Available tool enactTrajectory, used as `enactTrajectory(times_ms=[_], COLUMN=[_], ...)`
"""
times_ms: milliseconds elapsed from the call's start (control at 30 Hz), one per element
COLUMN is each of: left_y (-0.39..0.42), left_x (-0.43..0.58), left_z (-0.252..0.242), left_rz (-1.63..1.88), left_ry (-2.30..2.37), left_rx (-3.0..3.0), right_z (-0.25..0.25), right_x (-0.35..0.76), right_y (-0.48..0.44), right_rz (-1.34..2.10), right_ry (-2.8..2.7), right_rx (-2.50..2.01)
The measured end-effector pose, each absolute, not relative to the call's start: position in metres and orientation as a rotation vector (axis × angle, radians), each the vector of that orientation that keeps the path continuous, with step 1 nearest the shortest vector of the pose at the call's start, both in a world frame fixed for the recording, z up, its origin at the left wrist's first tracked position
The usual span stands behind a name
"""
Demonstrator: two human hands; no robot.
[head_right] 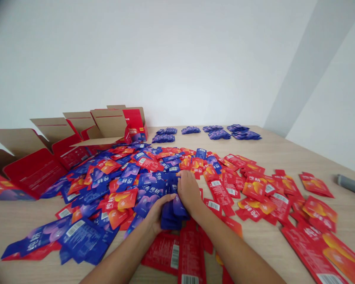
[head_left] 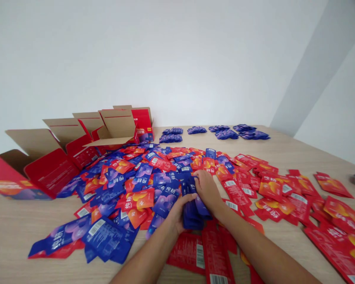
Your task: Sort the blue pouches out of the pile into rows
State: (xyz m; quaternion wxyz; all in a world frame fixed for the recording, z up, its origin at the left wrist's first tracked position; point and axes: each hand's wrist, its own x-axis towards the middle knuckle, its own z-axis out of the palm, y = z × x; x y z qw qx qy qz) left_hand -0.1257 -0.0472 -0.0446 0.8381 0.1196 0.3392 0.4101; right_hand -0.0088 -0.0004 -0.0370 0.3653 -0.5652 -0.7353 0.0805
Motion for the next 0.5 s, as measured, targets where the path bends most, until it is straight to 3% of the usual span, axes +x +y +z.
enactTrajectory(times_ms=[267,367,500], left_y=[-0.043,-0.037,-0.032], left_x=[-0.131,-0.137,-0.138], left_z=[-0.043,-0.047,-0.052], left_rz=[0.935,0.972,1.0], left_ry=[0.603,0.58,0.598], left_rx=[0.246,0.243,0.232], right_z=[-0.022,-0.026,-0.04], right_x=[0.042,0.083,0.119], right_y=[0.044,0.069,0.084], right_rz=[-0.123,-0.126,-0.03], right_ry=[-1.905,-1.783,-1.692], right_rx=[-1.697,-2.118,-2.307])
